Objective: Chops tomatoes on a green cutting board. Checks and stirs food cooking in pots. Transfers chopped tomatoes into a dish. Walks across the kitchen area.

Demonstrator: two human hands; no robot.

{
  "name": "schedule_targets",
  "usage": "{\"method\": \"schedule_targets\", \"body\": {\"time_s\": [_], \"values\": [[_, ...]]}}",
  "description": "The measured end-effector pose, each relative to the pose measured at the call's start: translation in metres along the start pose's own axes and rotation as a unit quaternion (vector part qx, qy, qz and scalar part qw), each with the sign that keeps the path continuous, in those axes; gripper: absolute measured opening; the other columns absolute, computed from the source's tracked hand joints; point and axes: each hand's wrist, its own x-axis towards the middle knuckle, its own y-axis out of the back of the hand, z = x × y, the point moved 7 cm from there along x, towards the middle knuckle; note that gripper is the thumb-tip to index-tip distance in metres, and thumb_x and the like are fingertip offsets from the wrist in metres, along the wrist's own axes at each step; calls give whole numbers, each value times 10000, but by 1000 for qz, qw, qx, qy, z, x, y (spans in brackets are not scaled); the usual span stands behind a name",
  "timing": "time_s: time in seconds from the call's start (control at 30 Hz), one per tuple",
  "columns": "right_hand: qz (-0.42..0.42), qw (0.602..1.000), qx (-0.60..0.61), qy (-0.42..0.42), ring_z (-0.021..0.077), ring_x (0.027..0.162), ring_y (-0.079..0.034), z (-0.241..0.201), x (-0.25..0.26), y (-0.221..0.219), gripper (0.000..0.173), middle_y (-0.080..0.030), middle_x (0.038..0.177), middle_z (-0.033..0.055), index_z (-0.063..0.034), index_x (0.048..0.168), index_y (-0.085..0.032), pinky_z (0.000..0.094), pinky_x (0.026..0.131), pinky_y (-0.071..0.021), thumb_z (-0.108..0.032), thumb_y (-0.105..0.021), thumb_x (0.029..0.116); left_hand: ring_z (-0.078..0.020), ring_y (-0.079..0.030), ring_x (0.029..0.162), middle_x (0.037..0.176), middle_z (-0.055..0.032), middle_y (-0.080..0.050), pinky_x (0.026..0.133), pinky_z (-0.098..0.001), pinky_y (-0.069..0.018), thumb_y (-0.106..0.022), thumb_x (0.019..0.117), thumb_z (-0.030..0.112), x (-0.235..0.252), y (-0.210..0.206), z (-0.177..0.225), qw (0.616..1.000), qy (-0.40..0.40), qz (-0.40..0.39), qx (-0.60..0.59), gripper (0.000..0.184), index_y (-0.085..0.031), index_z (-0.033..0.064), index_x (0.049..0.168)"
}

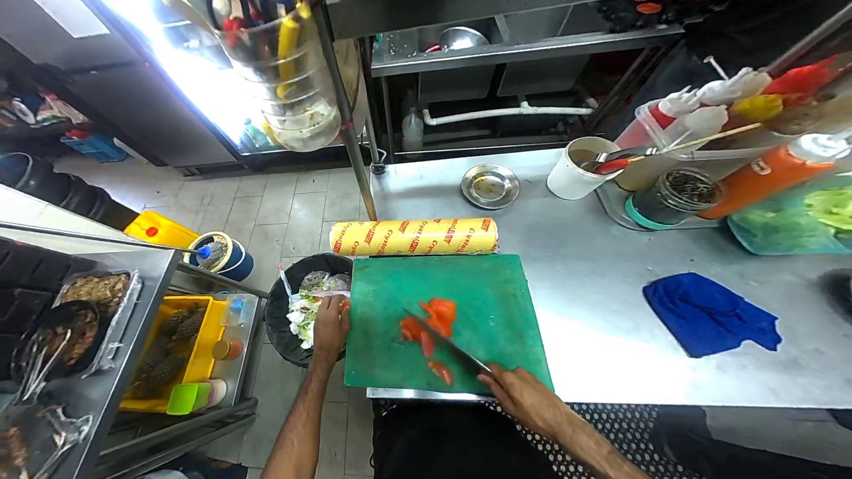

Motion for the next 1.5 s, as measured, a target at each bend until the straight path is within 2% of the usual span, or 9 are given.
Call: {"method": "schedule_targets", "body": {"time_s": [0.1,0.2,0.3,0.37,0.53,0.77,0.93,1.23,1.5], "values": [[-14,999,-7,30,367,769,-693,6,-11,3,522,-652,785,153,-104,1133,-613,550,695,-559,-530,-314,1085,-342,-592,1252,1373,-179,-593,1052,-519,-507,-690,964,254,11,-1,16,998,-21,-53,-10,464,-607,81,1387],[-106,991,-66,55,431,839,-700,19,-26,-9,526,-677,850,206,-90,1174,-613,608,735,-554,-521,-323,1090,-260,-483,1405,1490,-94,-537,1165,-483,-415,-681,965,312,4,-23,66,970,-144,-192,-37,531,-564,138,1453],[-155,981,-110,43,449,893,-702,40,-36,-22,505,-691,903,223,-92,1204,-611,622,765,-552,-500,-334,1096,-252,-383,1480,1590,-61,-434,1212,-448,-347,-688,962,358,-18,-52,117,912,-239,-332,-35,642,-464,191,1540],[-142,983,-117,13,452,915,-703,56,-36,-24,496,-696,925,225,-101,1221,-612,627,775,-552,-496,-341,1093,-269,-416,1455,1569,-67,-462,1198,-452,-360,-677,973,321,-25,-66,136,894,-272,-355,-26,617,-466,182,1535],[-63,993,-89,-35,440,925,-707,83,-23,-12,514,-703,947,218,-112,1228,-617,611,781,-558,-509,-320,1093,-259,-554,1302,1368,-50,-623,1105,-427,-463,-648,985,347,-19,-79,134,916,-270,-296,-2,405,-618,160,1343],[-26,998,-31,-45,415,875,-707,71,-25,-2,525,-685,885,196,-104,1189,-607,588,754,-561,-527,-312,1090,-232,-626,1211,1268,-80,-663,1010,-401,-540,-643,954,483,-24,-64,99,976,-150,-159,23,462,-672,137,1259],[-14,999,36,-25,378,816,-700,31,-21,-3,518,-665,827,173,-80,1131,-619,566,728,-558,-516,-344,1087,-227,-617,1238,1306,-92,-649,1041,-387,-534,-668,921,597,-50,-60,91,980,-177,-85,-17,600,-658,130,1297],[-34,994,-9,-104,429,984,-704,13,-3,-21,494,-703,996,224,-81,1209,-619,593,809,-564,-478,-348,1094,-210,-571,1293,1362,-64,-635,1120,-375,-451,-645,991,426,-46,-62,88,968,-196,-138,-78,414,-671,126,1275],[2,990,-14,-137,429,971,-710,3,5,-15,504,-707,989,218,-95,1251,-595,569,799,-570,-483,-309,1101,-234,-559,1322,1356,-82,-642,1145,-389,-438,-622,1022,353,-52,-65,101,942,-271,-173,-97,358,-670,122,1292]]}}
